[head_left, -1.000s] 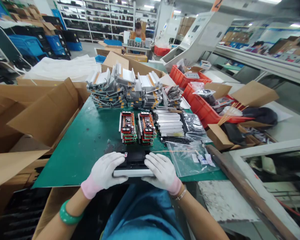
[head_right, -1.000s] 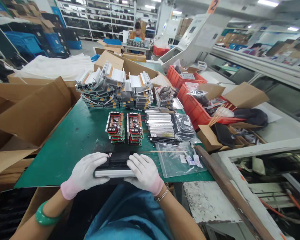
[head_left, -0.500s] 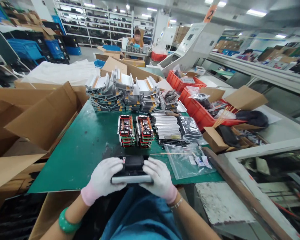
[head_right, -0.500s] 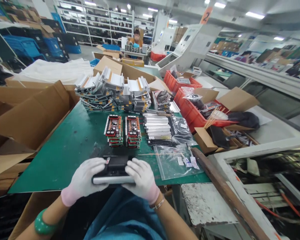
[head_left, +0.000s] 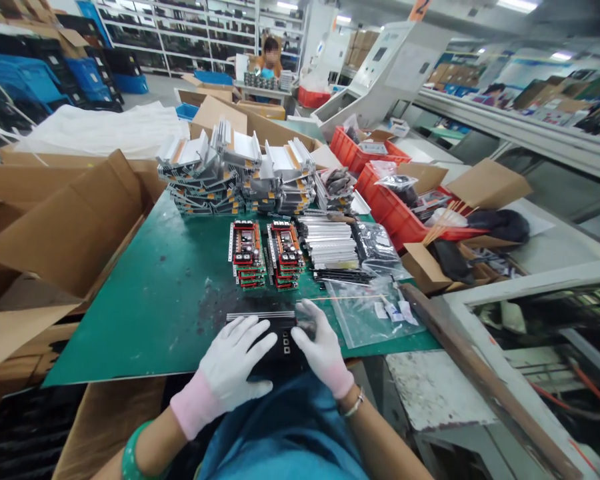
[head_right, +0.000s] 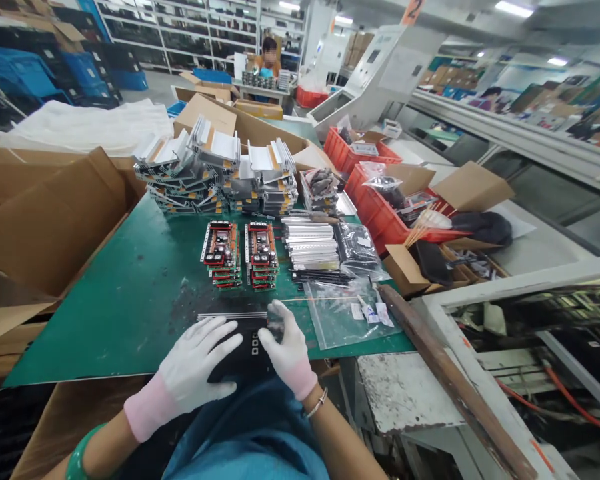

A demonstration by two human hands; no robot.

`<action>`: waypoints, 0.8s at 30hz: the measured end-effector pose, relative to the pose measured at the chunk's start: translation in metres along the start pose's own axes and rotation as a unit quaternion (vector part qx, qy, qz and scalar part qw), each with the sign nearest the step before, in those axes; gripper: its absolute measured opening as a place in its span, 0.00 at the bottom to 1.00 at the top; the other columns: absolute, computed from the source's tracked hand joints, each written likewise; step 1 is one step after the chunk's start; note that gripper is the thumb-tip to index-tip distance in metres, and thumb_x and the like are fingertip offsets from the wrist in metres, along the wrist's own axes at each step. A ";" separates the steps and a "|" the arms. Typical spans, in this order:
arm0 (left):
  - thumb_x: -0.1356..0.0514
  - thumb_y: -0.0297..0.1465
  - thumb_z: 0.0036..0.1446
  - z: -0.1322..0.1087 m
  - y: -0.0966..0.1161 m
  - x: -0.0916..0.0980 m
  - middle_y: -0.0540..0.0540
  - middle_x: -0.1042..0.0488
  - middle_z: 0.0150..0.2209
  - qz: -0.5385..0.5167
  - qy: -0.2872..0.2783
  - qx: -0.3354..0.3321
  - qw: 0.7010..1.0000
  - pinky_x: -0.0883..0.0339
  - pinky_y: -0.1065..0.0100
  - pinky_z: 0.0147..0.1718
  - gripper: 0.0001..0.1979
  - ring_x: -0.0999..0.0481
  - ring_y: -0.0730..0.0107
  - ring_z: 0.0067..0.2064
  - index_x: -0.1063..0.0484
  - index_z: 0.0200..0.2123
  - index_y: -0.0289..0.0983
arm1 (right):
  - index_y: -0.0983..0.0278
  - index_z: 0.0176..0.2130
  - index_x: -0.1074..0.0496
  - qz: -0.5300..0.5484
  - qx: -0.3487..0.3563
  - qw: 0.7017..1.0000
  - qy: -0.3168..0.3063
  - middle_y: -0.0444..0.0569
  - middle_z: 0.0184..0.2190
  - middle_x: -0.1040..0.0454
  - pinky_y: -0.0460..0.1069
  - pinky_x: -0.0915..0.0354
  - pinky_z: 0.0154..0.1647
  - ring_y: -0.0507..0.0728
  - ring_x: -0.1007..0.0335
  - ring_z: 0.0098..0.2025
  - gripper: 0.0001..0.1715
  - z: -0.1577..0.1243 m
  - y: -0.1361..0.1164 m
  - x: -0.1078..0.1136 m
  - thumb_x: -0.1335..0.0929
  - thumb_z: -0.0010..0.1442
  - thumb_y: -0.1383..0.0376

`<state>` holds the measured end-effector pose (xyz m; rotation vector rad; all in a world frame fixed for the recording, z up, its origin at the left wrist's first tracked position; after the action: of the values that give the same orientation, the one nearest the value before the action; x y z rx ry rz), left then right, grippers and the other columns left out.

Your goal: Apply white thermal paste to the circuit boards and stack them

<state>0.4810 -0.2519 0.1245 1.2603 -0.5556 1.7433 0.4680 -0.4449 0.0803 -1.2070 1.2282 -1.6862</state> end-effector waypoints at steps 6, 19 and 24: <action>0.34 0.36 0.51 -0.002 -0.008 -0.018 0.39 0.30 0.59 -0.027 -0.046 0.008 0.999 0.35 0.47 0.56 0.32 0.30 0.47 0.59 0.35 0.60 0.43 | 0.60 0.56 0.32 0.081 0.037 0.995 -0.054 0.53 0.51 0.22 0.56 0.28 0.53 0.58 0.25 0.52 0.25 0.007 0.000 -0.013 0.34 0.59 0.64; 0.32 0.30 0.45 0.000 -0.006 -0.016 0.39 0.30 0.59 -0.015 -0.023 0.014 1.000 0.33 0.48 0.54 0.34 0.29 0.46 0.57 0.34 0.57 0.43 | 0.64 0.41 0.25 0.052 -0.109 0.992 0.021 0.51 0.38 0.20 0.53 0.27 0.41 0.58 0.24 0.38 0.20 0.011 0.023 0.015 0.29 0.52 0.54; 0.31 0.31 0.44 0.002 -0.004 -0.013 0.39 0.28 0.57 -0.003 -0.018 0.005 1.000 0.32 0.49 0.53 0.34 0.28 0.46 0.55 0.33 0.56 0.42 | 0.65 0.42 0.25 0.088 -0.180 0.977 -0.073 0.47 0.32 0.21 0.46 0.35 0.22 0.50 0.33 0.21 0.24 0.009 0.023 0.005 0.28 0.50 0.52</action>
<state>0.4865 -0.2568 0.1125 1.3015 -0.5655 1.7235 0.4758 -0.4586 0.0607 -1.3590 1.5426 -1.2573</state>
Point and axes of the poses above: each hand's wrist, its own z-axis towards the middle knuckle, its own x-axis out of the back of the hand, y = z × x, the point moved 5 cm from there along z, towards the middle knuckle
